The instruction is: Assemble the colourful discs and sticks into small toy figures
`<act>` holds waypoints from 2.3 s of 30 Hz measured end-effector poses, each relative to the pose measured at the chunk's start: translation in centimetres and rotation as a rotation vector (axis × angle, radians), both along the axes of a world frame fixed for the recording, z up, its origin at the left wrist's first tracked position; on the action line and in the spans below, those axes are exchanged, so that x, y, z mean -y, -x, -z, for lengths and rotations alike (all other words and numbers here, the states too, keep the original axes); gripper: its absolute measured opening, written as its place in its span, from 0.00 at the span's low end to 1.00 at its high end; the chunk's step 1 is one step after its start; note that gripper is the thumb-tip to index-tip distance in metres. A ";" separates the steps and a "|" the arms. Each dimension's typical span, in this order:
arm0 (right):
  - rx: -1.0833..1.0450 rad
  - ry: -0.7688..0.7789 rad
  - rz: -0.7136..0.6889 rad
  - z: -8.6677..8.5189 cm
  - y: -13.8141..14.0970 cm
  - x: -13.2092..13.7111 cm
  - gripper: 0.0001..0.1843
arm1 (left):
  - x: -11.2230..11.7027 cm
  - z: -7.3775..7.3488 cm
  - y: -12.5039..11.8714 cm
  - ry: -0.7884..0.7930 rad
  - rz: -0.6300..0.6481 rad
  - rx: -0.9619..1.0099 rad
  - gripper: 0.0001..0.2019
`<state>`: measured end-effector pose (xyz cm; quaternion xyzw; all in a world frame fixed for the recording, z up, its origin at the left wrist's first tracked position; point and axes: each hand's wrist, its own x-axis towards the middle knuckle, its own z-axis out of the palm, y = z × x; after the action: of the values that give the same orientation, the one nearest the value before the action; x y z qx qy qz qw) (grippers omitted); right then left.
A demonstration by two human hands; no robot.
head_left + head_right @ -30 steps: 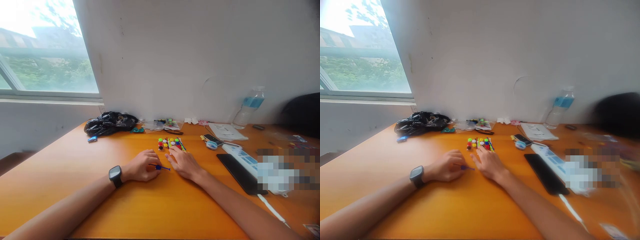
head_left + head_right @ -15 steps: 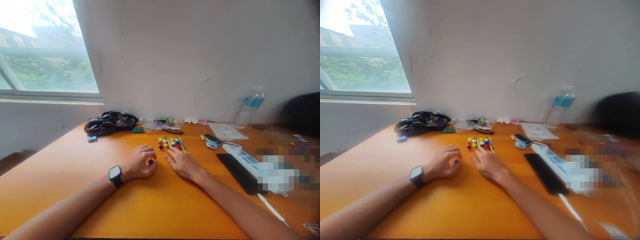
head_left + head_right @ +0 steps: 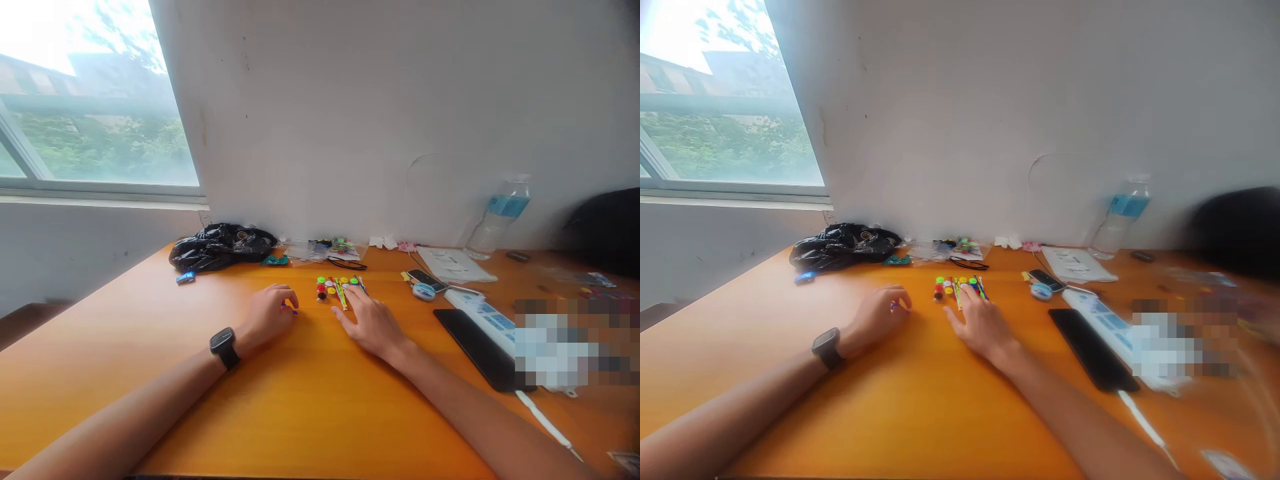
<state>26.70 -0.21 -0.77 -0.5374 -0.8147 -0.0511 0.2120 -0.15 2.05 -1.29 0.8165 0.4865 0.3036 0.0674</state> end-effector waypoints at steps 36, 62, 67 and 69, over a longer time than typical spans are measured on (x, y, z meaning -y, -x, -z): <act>-0.743 -0.042 -0.113 0.9 -1.0 -2.2 0.10 | 1.7 0.3 -1.6 0.073 0.454 -0.125 0.22; -0.702 -0.011 -0.100 1.2 -1.5 -2.7 0.08 | 2.0 -0.4 -1.6 0.076 0.456 -0.168 0.20; -0.660 0.019 -0.103 1.3 -1.6 -2.8 0.11 | 1.9 -0.2 -1.5 0.077 0.450 -0.172 0.20; -0.588 -0.008 -0.131 1.3 -1.6 -2.8 0.12 | 1.8 -0.1 -1.5 0.073 0.447 -0.173 0.20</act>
<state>28.33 2.62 -2.08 -0.4745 -0.7513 0.1173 0.4435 1.34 0.21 -1.22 0.9238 0.3084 0.1923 0.1207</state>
